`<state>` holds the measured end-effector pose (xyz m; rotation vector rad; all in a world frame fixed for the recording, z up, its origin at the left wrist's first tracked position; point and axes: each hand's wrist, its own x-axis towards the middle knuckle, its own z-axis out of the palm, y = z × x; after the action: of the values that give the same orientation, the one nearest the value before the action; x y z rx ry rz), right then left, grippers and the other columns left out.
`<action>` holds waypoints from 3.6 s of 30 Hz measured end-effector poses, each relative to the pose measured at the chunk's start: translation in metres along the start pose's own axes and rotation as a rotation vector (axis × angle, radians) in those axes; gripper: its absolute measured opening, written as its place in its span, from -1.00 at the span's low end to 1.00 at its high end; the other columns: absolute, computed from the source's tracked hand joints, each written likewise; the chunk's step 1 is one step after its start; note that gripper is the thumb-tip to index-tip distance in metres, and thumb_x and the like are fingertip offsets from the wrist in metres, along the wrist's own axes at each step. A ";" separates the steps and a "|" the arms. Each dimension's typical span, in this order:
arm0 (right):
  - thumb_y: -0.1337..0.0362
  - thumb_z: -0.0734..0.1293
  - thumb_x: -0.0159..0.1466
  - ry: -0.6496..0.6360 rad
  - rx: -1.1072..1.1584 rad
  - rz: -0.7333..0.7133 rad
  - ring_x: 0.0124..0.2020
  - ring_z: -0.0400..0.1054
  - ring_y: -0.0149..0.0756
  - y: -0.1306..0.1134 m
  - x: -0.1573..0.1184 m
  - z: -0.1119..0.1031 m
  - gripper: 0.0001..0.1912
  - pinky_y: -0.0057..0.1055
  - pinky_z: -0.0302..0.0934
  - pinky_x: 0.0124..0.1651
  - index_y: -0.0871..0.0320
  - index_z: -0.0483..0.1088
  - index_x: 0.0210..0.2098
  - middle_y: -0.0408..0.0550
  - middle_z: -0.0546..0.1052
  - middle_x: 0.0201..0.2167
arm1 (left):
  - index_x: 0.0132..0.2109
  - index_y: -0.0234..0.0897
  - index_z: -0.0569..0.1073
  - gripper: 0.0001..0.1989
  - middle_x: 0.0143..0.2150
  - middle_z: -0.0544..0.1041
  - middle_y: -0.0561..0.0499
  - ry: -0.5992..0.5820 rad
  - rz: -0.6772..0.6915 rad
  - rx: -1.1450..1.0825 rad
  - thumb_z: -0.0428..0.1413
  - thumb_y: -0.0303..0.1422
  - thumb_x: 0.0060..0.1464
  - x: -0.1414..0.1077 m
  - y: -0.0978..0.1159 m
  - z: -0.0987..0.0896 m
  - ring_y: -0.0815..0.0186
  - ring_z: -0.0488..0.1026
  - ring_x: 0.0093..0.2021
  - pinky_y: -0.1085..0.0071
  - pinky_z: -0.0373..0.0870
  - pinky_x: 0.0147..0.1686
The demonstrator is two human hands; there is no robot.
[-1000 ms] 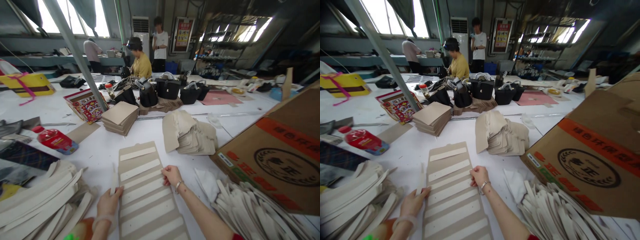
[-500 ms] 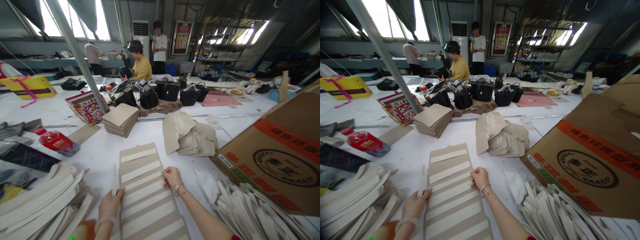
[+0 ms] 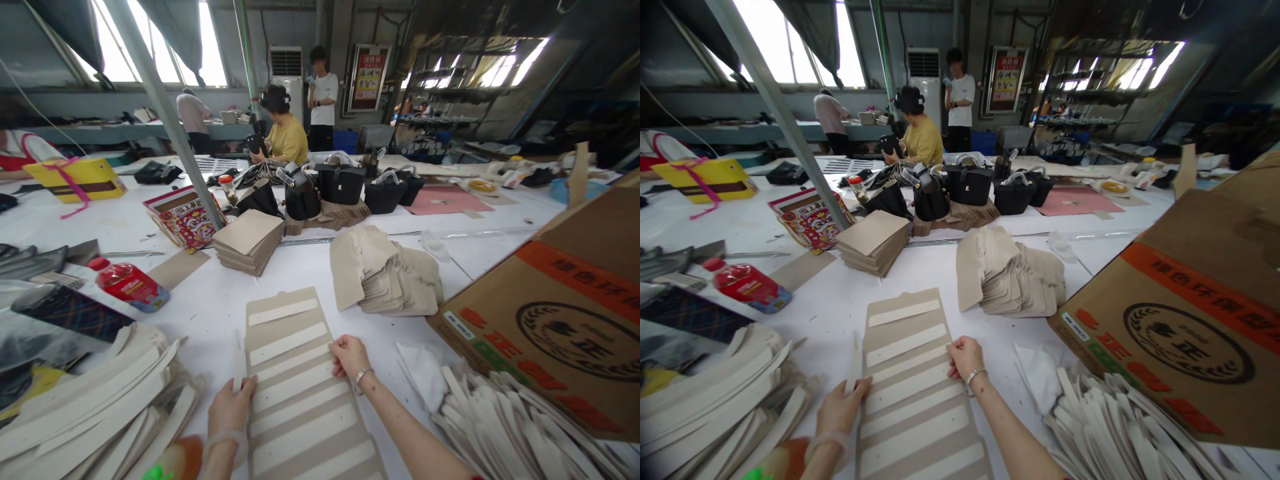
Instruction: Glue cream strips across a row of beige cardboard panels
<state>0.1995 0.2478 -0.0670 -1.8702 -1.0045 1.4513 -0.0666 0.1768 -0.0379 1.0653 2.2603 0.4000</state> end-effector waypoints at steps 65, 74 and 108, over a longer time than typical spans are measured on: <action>-0.03 0.34 0.00 -0.353 0.205 -0.224 -0.72 0.32 -0.43 -0.036 -0.091 0.015 -0.61 -0.52 0.19 -0.65 0.21 0.28 -0.57 -0.19 0.42 -0.70 | -0.34 -0.24 0.31 -0.64 -0.44 0.46 0.04 -0.327 0.299 -0.472 -0.14 -0.04 0.07 -0.093 0.048 0.020 0.39 0.31 -0.54 0.47 0.25 -0.49; -0.02 0.41 -0.05 -0.384 0.386 -0.125 -0.63 0.42 -0.36 -0.047 -0.071 -0.015 -0.57 -0.46 0.30 -0.55 0.23 0.29 -0.49 -0.12 0.49 -0.62 | -0.38 -0.23 0.31 -0.62 -0.45 0.50 0.07 -0.319 0.248 -0.357 -0.03 0.02 -0.04 -0.069 0.024 -0.016 0.40 0.35 -0.60 0.47 0.27 -0.52; 0.22 0.29 0.05 -0.100 -0.056 -0.147 -0.89 0.08 -0.54 -0.056 0.057 0.004 -0.77 -0.62 -0.11 -0.84 0.14 0.20 -0.66 -0.33 0.23 -0.87 | -0.31 -0.25 0.41 -0.79 -0.46 0.53 0.03 0.120 -0.027 -0.165 0.10 -0.28 -0.16 0.070 0.037 -0.015 0.27 0.47 -0.37 0.43 0.27 -0.33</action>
<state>0.1911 0.3264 -0.0545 -1.7376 -1.2154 1.4546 -0.0888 0.2547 -0.0354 0.9479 2.2977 0.6429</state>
